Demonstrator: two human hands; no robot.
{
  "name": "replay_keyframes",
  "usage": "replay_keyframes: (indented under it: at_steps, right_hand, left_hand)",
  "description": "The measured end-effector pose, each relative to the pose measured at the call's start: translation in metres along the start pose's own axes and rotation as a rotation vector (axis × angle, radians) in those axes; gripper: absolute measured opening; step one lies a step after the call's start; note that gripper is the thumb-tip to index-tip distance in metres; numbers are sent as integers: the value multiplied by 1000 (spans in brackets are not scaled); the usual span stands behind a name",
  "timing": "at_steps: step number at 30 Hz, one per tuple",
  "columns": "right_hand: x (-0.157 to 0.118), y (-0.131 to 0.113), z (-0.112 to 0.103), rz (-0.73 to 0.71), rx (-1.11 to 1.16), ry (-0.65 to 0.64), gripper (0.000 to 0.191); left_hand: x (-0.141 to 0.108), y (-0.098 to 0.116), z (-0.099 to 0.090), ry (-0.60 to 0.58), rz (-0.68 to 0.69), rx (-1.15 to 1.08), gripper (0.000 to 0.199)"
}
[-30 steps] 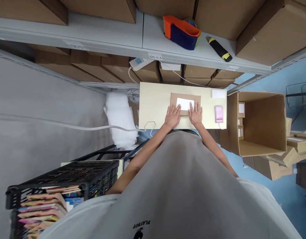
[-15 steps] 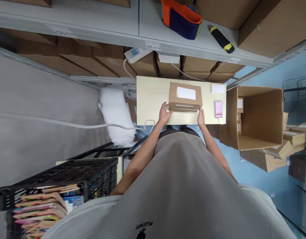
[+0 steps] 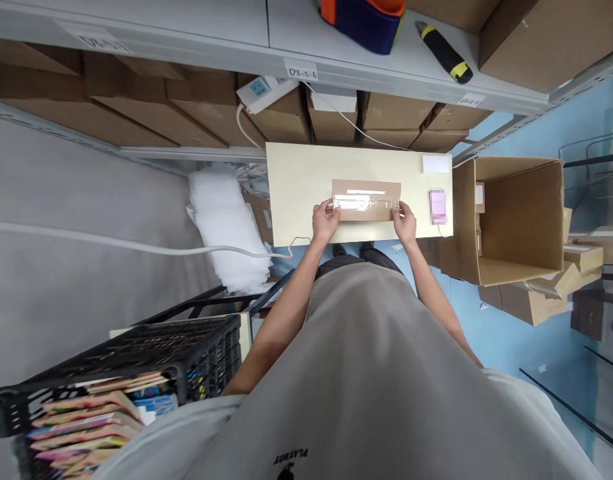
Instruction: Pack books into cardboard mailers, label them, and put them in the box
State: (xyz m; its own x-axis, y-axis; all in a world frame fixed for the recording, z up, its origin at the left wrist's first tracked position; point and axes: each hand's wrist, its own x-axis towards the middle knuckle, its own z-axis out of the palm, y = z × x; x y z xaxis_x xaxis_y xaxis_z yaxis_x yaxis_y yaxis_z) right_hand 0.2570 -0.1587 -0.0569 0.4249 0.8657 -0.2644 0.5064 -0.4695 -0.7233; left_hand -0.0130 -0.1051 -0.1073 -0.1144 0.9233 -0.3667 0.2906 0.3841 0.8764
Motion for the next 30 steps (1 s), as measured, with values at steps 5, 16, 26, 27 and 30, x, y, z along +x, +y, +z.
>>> replay_keyframes:
  at_steps: [5, 16, 26, 27, 30]
  right_hand:
    - [-14, -7, 0, 50, -18, 24, 84]
    - [-135, 8, -81, 141, 96, 451, 65]
    - [-162, 57, -177, 317, 184, 786, 44]
    - [-159, 66, -192, 325, 196, 808, 44]
    - [-146, 109, -253, 338, 178, 893, 47]
  left_hand:
    - [-12, 24, -10, 5, -8, 95, 36]
    - [-53, 80, 50, -212, 191, 63, 28]
    - [-130, 150, 119, -488, 347, 87, 38]
    - [-140, 160, 132, -510, 379, 92, 39]
    - [-179, 189, 188, -603, 439, 130, 48]
